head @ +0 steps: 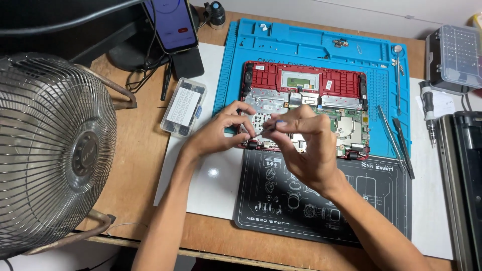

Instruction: Repairing a laptop by carefully inserting ribbon cables into motherboard connectors using tweezers and securing components with a screwdriver.

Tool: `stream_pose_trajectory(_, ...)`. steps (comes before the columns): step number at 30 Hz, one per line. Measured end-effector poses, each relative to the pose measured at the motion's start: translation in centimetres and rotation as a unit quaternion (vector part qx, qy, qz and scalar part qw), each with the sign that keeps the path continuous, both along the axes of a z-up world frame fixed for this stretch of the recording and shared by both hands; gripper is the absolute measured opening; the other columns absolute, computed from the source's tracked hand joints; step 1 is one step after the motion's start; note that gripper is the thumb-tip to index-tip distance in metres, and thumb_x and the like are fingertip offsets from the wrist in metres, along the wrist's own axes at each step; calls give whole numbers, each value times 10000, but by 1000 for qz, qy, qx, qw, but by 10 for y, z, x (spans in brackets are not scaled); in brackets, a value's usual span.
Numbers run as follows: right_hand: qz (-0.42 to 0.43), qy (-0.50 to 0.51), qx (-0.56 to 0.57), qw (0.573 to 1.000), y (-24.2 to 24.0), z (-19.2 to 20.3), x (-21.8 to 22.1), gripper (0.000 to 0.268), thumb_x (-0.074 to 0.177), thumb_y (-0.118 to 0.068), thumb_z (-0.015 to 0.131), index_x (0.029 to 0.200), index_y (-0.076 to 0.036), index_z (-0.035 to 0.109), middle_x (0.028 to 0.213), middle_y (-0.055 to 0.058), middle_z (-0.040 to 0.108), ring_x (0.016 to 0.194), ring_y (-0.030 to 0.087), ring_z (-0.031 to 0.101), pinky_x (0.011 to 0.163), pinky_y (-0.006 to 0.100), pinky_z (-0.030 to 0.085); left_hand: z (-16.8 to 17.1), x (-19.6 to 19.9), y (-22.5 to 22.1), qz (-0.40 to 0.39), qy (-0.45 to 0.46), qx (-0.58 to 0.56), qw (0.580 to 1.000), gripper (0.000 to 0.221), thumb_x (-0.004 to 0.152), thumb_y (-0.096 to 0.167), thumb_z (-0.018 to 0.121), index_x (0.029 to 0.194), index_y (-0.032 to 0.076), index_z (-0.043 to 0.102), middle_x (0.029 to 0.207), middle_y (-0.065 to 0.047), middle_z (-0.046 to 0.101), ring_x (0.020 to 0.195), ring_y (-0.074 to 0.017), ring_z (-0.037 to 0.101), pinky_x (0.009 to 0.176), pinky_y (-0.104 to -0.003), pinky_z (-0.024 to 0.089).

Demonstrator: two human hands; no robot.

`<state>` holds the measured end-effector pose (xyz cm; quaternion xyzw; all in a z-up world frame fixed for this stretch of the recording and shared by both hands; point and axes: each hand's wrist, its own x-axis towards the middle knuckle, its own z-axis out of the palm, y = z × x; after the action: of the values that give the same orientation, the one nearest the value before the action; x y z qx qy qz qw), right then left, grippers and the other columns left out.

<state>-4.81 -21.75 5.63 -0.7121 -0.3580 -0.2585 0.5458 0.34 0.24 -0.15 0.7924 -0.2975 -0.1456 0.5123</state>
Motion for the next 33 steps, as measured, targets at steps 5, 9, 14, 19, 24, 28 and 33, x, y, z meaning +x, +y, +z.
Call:
stream_pose_trajectory(5, 11, 7, 5, 1000, 7, 8, 0, 297, 916, 110, 680, 1125, 52, 477, 976, 180, 634, 924, 358, 729, 852, 548, 629, -7, 2, 0, 1, -3, 13, 1000, 242, 858, 415, 722, 922, 182, 735, 1343, -68, 583, 910, -283, 642, 959, -451, 494)
stream_pose_trajectory(9, 15, 12, 10, 1000, -3, -7, -2, 305, 913, 111, 692, 1115, 27, 479, 946, 154, 622, 904, 320, 730, 821, 474, 646, 3, -1, 0, 0, -3, 28, 1000, 223, 861, 397, 731, 927, 184, 737, 1351, -74, 577, 932, -287, 635, 965, -454, 485)
stream_pose_trajectory(14, 23, 20, 10, 999, 5, 5, 1, 279, 922, 135, 655, 1121, 64, 473, 999, 206, 649, 972, 372, 738, 843, 499, 636, 4, -1, -1, 2, 6, 36, 999, 219, 858, 396, 736, 919, 186, 735, 1356, -63, 575, 944, -285, 638, 965, -452, 485)
stream_pose_trajectory(19, 16, 24, 13, 999, -3, -6, -1, 311, 924, 107, 685, 1130, 20, 469, 947, 146, 613, 908, 290, 718, 816, 415, 637, 3, -1, -2, 1, 6, 42, 999, 203, 862, 382, 733, 925, 189, 733, 1359, -68, 566, 958, -297, 625, 971, -456, 479)
stream_pose_trajectory(24, 21, 48, 0, 999, 8, 8, -3, 226, 939, 113, 640, 1106, 60, 497, 952, 180, 689, 886, 324, 764, 793, 440, 635, 3, -1, -2, 2, 14, 53, 999, 151, 865, 326, 734, 917, 184, 741, 1376, -65, 560, 974, -302, 636, 977, -464, 477)
stream_pose_trajectory(28, 22, 55, 5, 998, 6, 4, -7, 234, 938, 93, 657, 1097, 41, 493, 922, 167, 694, 861, 313, 767, 785, 430, 636, 2, -1, -3, 2, 10, 55, 998, 169, 858, 336, 738, 926, 181, 735, 1375, -67, 556, 978, -310, 635, 975, -467, 481)
stream_pose_trajectory(33, 9, 53, -19, 998, 5, 6, -3, 308, 925, 75, 695, 1155, 15, 499, 979, 166, 720, 853, 310, 771, 770, 448, 628, 4, -2, -3, 5, 3, 47, 999, 203, 872, 372, 716, 933, 179, 734, 1368, -76, 563, 946, -299, 628, 944, -453, 488)
